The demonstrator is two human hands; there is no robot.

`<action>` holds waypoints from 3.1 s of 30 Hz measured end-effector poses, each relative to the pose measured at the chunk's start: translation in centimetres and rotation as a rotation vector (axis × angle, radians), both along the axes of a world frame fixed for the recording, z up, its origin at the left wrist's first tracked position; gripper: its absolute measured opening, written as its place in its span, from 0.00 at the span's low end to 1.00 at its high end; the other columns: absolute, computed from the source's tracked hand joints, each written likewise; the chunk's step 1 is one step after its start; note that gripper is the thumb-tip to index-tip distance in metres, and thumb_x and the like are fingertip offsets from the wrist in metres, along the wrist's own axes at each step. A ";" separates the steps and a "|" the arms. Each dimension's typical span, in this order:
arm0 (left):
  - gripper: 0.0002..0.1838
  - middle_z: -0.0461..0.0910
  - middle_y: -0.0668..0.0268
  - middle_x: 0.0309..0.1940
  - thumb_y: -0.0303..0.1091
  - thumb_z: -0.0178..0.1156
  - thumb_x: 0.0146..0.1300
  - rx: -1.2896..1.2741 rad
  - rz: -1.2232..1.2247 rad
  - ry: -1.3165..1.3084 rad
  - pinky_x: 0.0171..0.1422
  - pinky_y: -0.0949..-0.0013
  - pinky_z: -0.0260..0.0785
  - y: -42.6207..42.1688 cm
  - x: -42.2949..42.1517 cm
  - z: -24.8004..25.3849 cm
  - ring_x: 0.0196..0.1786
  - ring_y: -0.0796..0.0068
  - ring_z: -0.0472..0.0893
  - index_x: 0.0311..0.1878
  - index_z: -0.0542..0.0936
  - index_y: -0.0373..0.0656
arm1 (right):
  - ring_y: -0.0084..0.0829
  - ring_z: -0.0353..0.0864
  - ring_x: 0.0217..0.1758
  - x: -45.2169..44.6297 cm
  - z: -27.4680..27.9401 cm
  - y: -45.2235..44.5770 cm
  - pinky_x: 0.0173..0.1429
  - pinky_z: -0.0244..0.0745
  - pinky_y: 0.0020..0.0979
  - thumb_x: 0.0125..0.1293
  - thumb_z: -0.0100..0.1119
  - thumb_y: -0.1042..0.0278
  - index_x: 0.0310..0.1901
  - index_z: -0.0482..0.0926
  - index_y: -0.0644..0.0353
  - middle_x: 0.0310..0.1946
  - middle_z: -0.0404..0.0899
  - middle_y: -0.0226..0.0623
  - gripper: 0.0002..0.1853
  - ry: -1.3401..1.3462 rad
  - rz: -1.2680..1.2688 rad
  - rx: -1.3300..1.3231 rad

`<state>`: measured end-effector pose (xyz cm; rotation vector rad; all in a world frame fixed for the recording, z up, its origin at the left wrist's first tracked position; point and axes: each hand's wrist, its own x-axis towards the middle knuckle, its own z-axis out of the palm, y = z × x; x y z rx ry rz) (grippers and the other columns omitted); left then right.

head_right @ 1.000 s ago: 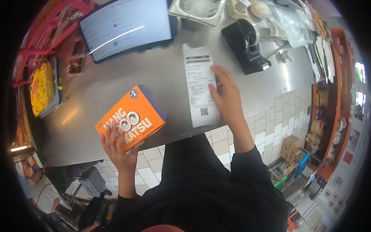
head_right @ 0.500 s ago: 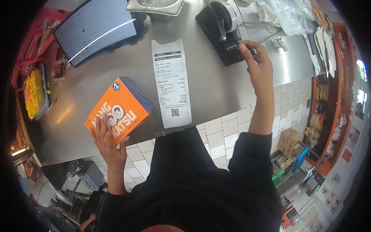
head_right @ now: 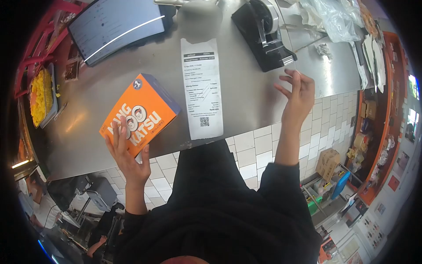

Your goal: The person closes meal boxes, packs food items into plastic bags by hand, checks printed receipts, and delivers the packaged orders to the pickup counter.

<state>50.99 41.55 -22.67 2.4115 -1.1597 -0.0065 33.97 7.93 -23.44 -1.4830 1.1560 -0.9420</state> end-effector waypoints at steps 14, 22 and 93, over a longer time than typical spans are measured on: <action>0.25 0.58 0.55 0.72 0.36 0.55 0.62 0.134 -0.099 -0.021 0.76 0.42 0.30 0.1 0.1 1.5 0.76 0.50 0.52 0.64 0.75 0.62 | 0.26 0.80 0.19 8.1 0.6 19.8 0.24 0.74 0.25 0.62 0.65 0.54 0.27 0.80 0.66 0.19 0.80 0.37 0.19 0.265 0.768 0.631; 0.26 0.59 0.55 0.72 0.38 0.52 0.66 0.101 -0.095 0.054 0.76 0.45 0.31 0.4 0.1 2.3 0.76 0.51 0.51 0.67 0.69 0.47 | 0.39 0.80 0.23 6.5 0.0 14.9 0.27 0.73 0.37 0.64 0.57 0.47 0.27 0.76 0.55 0.19 0.76 0.37 0.19 0.575 0.825 -0.631; 0.14 0.77 0.64 0.29 0.35 0.66 0.60 -0.542 -0.173 1.539 0.30 0.64 0.76 -33.8 -13.4 15.1 0.29 0.70 0.79 0.41 0.74 0.39 | 0.39 0.80 0.40 -23.8 16.6 -16.7 0.46 0.75 0.35 0.63 0.63 0.66 0.48 0.72 0.60 0.46 0.77 0.44 0.15 0.457 -0.409 -0.757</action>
